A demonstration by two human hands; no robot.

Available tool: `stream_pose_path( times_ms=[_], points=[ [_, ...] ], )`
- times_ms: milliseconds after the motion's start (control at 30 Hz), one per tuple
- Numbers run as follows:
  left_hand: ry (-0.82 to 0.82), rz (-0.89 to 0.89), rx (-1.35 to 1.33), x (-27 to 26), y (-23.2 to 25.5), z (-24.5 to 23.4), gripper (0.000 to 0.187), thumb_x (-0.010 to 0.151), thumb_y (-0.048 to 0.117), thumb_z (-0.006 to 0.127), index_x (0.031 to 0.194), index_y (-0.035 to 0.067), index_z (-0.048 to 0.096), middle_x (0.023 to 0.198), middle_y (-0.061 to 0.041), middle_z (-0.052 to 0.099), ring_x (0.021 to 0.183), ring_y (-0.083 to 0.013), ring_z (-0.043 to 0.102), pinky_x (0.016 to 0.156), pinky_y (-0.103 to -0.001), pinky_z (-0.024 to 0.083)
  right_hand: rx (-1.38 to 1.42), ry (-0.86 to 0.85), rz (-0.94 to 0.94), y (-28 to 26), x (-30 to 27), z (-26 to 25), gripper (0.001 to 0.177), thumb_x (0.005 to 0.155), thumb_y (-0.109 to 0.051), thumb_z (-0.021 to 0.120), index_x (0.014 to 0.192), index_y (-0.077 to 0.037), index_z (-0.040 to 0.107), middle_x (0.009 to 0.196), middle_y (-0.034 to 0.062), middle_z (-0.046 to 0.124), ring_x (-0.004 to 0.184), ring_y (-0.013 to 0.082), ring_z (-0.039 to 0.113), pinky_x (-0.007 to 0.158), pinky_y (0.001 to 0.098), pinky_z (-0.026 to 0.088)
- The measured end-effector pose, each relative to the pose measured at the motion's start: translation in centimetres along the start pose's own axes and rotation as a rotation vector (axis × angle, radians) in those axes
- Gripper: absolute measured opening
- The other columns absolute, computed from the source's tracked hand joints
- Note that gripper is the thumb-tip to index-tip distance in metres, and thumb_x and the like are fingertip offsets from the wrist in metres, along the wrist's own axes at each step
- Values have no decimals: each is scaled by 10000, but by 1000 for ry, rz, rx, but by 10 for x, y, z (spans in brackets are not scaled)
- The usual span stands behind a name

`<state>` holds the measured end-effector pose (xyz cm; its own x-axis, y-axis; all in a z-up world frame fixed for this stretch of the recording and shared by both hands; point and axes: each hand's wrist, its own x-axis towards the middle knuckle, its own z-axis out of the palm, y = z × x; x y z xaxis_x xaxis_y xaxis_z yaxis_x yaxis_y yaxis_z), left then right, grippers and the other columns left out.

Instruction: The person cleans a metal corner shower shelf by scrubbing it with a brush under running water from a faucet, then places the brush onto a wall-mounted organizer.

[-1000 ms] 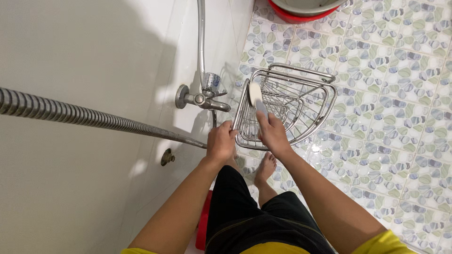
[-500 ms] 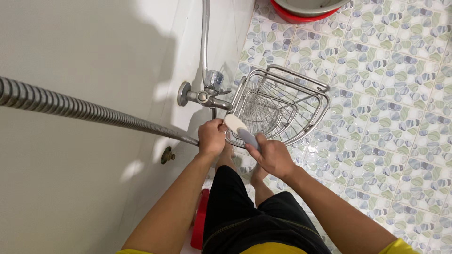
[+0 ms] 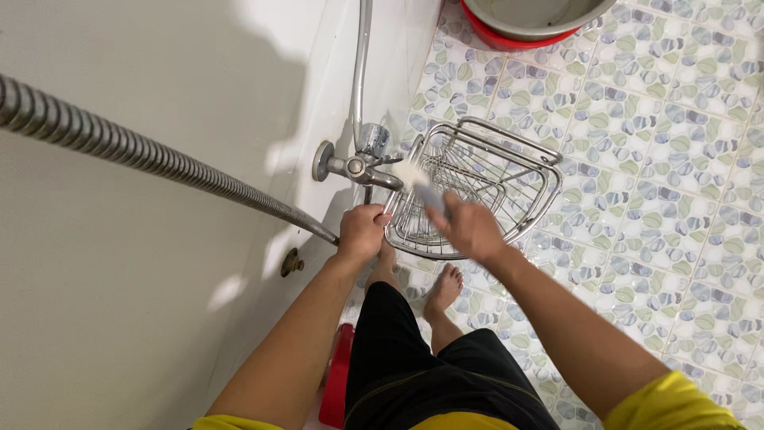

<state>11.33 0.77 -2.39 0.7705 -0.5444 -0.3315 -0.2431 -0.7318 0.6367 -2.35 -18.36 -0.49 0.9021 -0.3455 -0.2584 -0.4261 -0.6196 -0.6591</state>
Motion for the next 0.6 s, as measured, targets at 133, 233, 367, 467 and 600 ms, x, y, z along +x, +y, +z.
stream_pose_path(
  times_ms=[133,233,367,467,600],
  points=[
    [51,37,69,0,-8,9,164,899,218,729,953,67,766,872,-199,718,826,-403,677,742,-506,521,3,-198,-4,-6,-27,12,449,1010,-497,492,954,-56,558,638,196,652,565,361,662,568,498,527],
    [14,-30,110,0,-9,17,159,971,198,684,1089,97,718,940,-179,758,910,-392,700,805,-502,539,288,141,192,-13,-18,27,484,988,-501,513,929,-24,561,601,152,621,510,284,615,518,434,479],
    [-164,-66,152,-2,-11,21,790,903,-23,494,1616,253,296,1065,-245,694,972,-389,693,887,-457,550,791,270,398,-19,7,47,573,1039,-546,467,888,0,560,597,89,545,521,188,550,486,380,434],
    [-112,365,257,-10,-12,27,902,860,-72,483,1646,76,66,1245,-268,669,1113,-431,650,960,-480,536,835,183,574,-22,20,60,590,1005,-553,460,881,12,575,592,30,538,506,160,563,464,348,433],
    [-176,291,405,-16,5,20,968,839,-34,541,1601,47,-51,1310,-265,614,1110,-430,625,867,-497,549,586,-55,531,-28,-8,77,729,1010,-618,427,783,48,617,588,136,623,557,205,647,598,393,523]
  ],
)
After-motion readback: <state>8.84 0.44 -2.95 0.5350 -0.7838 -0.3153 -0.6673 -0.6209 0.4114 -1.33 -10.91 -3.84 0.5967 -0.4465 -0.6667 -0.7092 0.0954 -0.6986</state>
